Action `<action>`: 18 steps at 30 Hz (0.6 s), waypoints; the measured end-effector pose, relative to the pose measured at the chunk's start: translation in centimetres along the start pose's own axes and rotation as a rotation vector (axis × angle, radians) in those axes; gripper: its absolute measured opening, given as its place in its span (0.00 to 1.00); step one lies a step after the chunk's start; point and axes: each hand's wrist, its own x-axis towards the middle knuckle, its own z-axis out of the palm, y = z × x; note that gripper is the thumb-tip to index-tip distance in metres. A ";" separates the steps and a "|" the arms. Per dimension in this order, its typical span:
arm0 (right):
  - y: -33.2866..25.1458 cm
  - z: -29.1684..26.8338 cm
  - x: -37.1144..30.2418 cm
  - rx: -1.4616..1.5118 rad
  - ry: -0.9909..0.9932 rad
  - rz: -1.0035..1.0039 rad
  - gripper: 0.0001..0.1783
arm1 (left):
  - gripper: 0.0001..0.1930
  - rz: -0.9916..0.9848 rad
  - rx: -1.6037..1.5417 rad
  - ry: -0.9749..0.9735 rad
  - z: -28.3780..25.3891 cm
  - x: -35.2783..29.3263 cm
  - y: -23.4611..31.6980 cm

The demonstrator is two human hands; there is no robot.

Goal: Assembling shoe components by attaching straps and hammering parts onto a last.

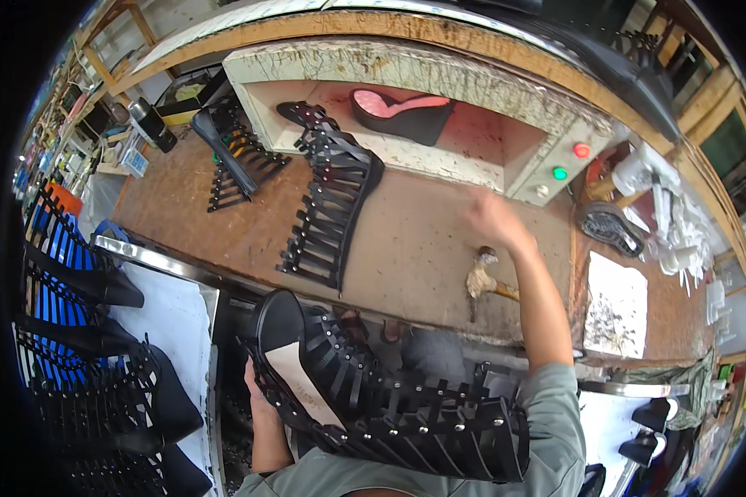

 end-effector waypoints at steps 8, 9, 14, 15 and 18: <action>-8.4 2.3 -13.4 -0.511 -0.350 0.144 0.32 | 0.31 -0.117 0.064 -0.135 6.3 -3.9 -2.2; -5.5 3.5 -13.0 -0.438 -0.217 0.019 0.31 | 0.32 -0.083 0.036 -0.094 8.6 -4.8 -2.6; -4.9 2.8 -14.1 0.847 0.142 0.144 0.23 | 0.32 0.004 0.247 -0.310 14.3 -9.9 -3.1; -7.9 2.0 -15.3 1.217 0.122 0.094 0.19 | 0.32 -0.015 0.228 -0.402 14.4 -10.4 -2.9; -17.6 0.6 -16.9 1.834 0.126 -0.007 0.14 | 0.37 -0.053 0.247 -0.460 14.3 -11.1 -2.0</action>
